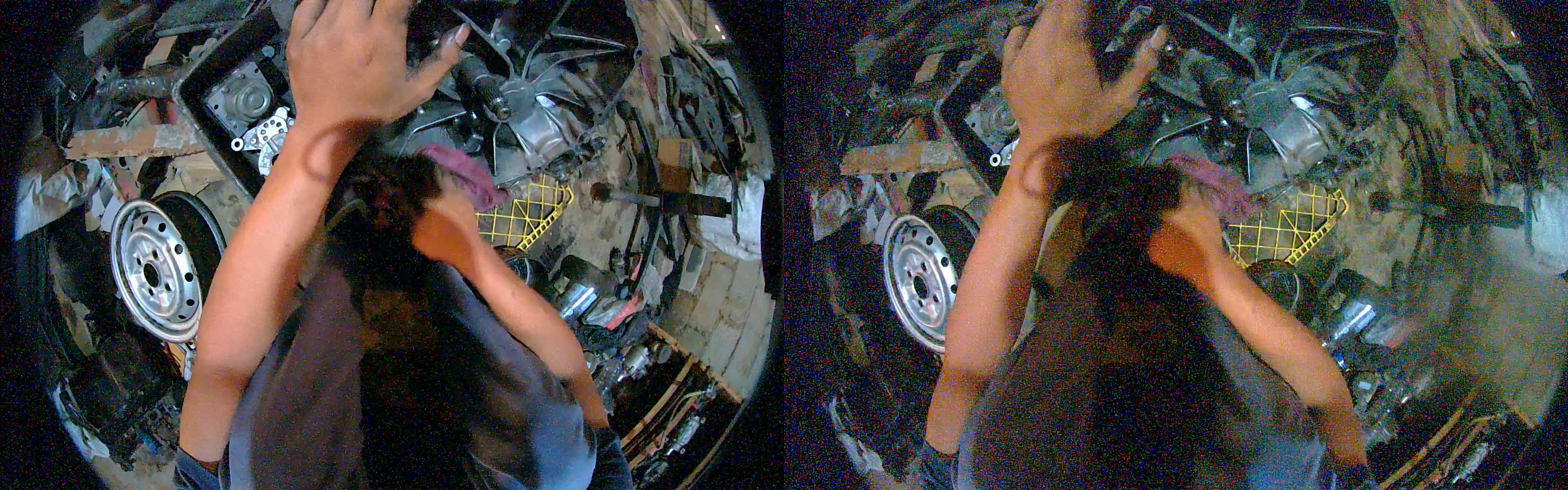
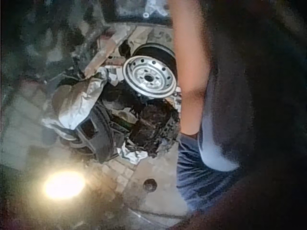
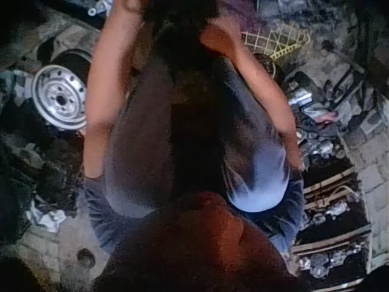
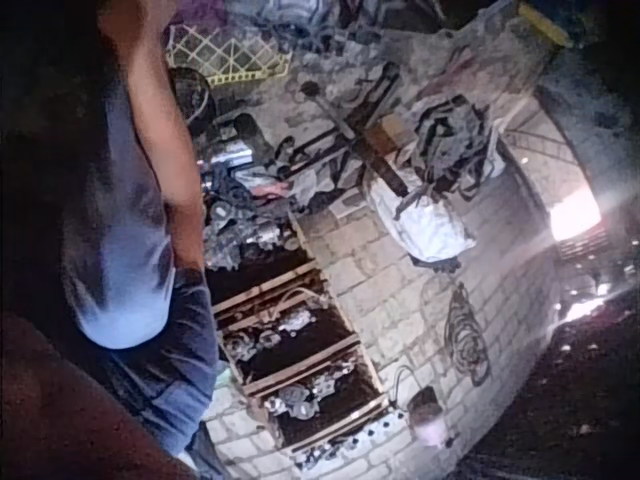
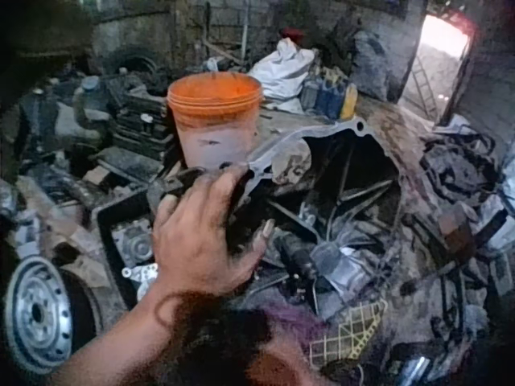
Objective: The person wipes and cleans the internal housing and components of an automotive transmission by hand using a cloth.
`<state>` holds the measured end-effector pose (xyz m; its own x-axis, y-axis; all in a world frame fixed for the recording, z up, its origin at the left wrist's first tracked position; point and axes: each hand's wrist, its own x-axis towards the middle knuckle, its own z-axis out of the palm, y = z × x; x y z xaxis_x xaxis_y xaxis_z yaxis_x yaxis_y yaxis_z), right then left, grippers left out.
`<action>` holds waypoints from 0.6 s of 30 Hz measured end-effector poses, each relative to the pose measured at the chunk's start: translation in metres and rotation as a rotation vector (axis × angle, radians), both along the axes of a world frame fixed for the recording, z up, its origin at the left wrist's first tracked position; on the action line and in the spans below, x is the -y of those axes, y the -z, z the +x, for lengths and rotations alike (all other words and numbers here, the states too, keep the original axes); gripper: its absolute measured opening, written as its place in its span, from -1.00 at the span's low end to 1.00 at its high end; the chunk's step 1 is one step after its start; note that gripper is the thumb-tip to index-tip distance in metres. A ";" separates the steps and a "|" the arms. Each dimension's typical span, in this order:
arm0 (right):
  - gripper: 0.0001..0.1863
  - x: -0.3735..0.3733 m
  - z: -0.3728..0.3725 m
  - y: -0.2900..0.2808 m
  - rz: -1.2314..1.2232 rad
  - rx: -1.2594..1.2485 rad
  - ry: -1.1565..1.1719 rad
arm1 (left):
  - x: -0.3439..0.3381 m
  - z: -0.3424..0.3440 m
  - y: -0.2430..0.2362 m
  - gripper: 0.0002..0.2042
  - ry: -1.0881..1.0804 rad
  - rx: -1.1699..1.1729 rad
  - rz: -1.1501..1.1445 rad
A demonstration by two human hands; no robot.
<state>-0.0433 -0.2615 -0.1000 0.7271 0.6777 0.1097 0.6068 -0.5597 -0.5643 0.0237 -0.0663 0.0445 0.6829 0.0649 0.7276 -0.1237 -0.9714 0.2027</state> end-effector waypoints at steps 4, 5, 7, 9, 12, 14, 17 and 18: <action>-0.52 -0.001 0.033 0.002 -0.069 -0.032 -0.142 | -0.004 0.004 0.006 -0.29 0.031 0.098 0.016; -0.49 -0.002 0.047 0.008 -0.082 0.089 -0.144 | -0.002 0.005 0.006 -0.29 0.033 0.107 0.021; -0.41 -0.007 0.053 0.002 -0.148 0.097 -0.106 | 0.000 0.003 0.002 -0.29 0.007 0.049 0.025; -0.30 -0.015 0.045 -0.022 -0.261 -0.062 -0.009 | 0.000 0.000 0.002 -0.29 -0.007 0.008 0.021; -0.18 0.001 0.008 -0.008 -0.409 -0.057 0.161 | -0.003 0.000 0.002 -0.27 0.006 -0.004 0.009; -0.08 0.004 0.002 -0.015 -0.507 -0.044 0.157 | -0.002 -0.001 0.005 -0.26 0.008 -0.006 -0.012; 0.06 0.009 0.003 -0.001 -0.524 0.080 0.157 | 0.000 -0.004 -0.006 -0.23 -0.038 -0.135 0.028; 0.08 0.008 0.008 0.006 -0.525 0.109 0.159 | -0.001 -0.003 -0.006 -0.22 -0.024 -0.113 0.040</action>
